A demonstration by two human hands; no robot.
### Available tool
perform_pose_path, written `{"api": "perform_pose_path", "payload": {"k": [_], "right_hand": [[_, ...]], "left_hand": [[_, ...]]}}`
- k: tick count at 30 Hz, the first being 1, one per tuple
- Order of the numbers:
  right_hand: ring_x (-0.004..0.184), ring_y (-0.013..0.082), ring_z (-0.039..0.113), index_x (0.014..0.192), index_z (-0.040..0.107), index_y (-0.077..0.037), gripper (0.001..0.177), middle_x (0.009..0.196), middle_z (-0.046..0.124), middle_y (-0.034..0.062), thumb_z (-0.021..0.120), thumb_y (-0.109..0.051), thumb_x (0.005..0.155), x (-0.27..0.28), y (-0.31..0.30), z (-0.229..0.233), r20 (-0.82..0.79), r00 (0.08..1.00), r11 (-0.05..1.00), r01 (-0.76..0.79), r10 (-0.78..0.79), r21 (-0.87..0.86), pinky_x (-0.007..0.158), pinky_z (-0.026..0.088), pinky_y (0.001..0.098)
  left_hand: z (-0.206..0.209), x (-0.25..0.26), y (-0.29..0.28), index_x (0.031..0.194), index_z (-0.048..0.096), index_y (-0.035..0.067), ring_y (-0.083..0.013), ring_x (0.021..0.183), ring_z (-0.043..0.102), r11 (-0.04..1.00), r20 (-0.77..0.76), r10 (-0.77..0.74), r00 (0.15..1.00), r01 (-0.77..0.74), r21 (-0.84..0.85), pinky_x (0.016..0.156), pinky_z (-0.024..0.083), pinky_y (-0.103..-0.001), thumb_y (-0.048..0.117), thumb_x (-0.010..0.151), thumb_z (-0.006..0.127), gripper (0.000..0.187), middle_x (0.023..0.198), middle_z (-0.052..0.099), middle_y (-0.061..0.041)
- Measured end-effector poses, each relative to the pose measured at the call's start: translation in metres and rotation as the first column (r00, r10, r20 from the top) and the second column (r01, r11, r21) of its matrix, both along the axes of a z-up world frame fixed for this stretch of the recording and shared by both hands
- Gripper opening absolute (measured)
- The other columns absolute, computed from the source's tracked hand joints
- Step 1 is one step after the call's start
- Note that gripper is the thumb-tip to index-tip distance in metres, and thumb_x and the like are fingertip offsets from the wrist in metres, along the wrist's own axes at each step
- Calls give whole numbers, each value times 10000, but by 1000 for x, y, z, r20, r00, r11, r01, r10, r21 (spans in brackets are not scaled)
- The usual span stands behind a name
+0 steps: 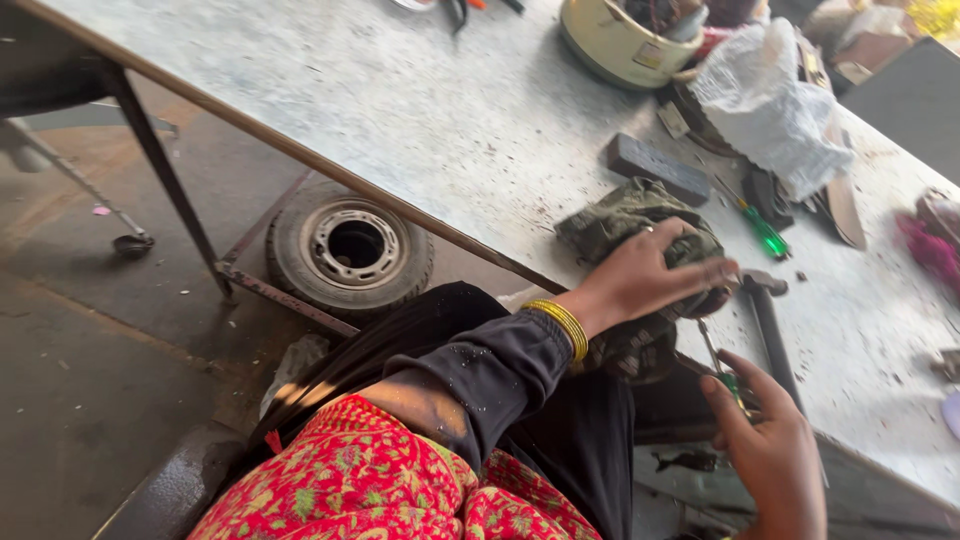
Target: The person sits on the floor and uses a screwdriver to pry and scrape a small mechanical part held in their left hand. They repeatedly adjust their grip and rotate the part to access different areas. Later, they use a cloth to wipe the part while continuing to scrape it with the screwdriver.
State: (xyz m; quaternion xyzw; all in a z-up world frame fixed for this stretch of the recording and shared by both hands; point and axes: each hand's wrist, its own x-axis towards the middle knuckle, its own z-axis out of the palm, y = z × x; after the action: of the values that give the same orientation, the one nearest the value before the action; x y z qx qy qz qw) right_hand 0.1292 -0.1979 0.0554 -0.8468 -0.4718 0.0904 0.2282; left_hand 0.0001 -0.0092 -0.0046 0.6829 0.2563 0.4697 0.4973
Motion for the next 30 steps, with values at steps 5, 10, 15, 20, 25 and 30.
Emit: {"api": "perform_pose_path", "payload": {"k": [5, 10, 15, 20, 25, 30], "right_hand": [[539, 199, 616, 1414, 674, -204, 579, 857, 721, 192, 747, -370, 864, 13, 16, -4, -95, 996, 998, -4, -2, -62, 514, 460, 363], [527, 167, 616, 1381, 649, -149, 585, 865, 733, 121, 758, -338, 838, 22, 17, -14, -117, 990, 997, -81, 80, -3, 496, 462, 329], [521, 143, 544, 1380, 651, -142, 571, 782, 675, 99, 755, -310, 844, 28, 14, -17, -197, 976, 996, -90, 94, 28, 488, 431, 322], [514, 142, 551, 1378, 648, -141, 578, 732, 653, 106, 762, -318, 840, 28, 16, -20, -152, 985, 996, -88, 87, 1, 486, 443, 325], [675, 169, 612, 1400, 648, -135, 586, 814, 726, 123, 770, -323, 859, 32, 17, -25, -93, 992, 996, -88, 87, -8, 630, 476, 345], [958, 187, 733, 1381, 644, -94, 595, 955, 796, 144, 758, -341, 851, 33, 19, -28, -98, 985, 989, -141, 145, 47, 857, 524, 345]], "left_hand": [[-6, -2, 8, 1542, 372, -28, -471, 1403, 439, 983, 25, -182, 983, 182, -8, 1104, 393, -496, 744, 686, 764, 1218, 1484, 445, -366], [-9, -12, 15, 1561, 297, 23, -388, 1349, 533, 913, 146, -382, 913, 397, -92, 1131, 425, -435, 501, 608, 936, 1244, 1428, 535, -286], [-5, -13, 7, 1549, 364, 145, -316, 1353, 548, 946, 47, -320, 946, 322, -32, 1123, 455, -395, 328, 581, 970, 1156, 1432, 572, -195], [-7, -11, 0, 1523, 358, 139, -295, 1316, 569, 970, 49, -219, 975, 212, 120, 1105, 473, -367, 224, 628, 946, 1074, 1385, 587, -197], [-11, -11, 4, 1532, 386, 126, -277, 1274, 616, 966, 59, -254, 965, 251, 59, 1065, 523, -358, 141, 629, 863, 1022, 1346, 629, -182], [-13, -17, 8, 1553, 363, 83, -341, 1373, 537, 933, 126, -352, 928, 359, -37, 1145, 443, -398, 463, 664, 915, 1113, 1432, 552, -219]]}}
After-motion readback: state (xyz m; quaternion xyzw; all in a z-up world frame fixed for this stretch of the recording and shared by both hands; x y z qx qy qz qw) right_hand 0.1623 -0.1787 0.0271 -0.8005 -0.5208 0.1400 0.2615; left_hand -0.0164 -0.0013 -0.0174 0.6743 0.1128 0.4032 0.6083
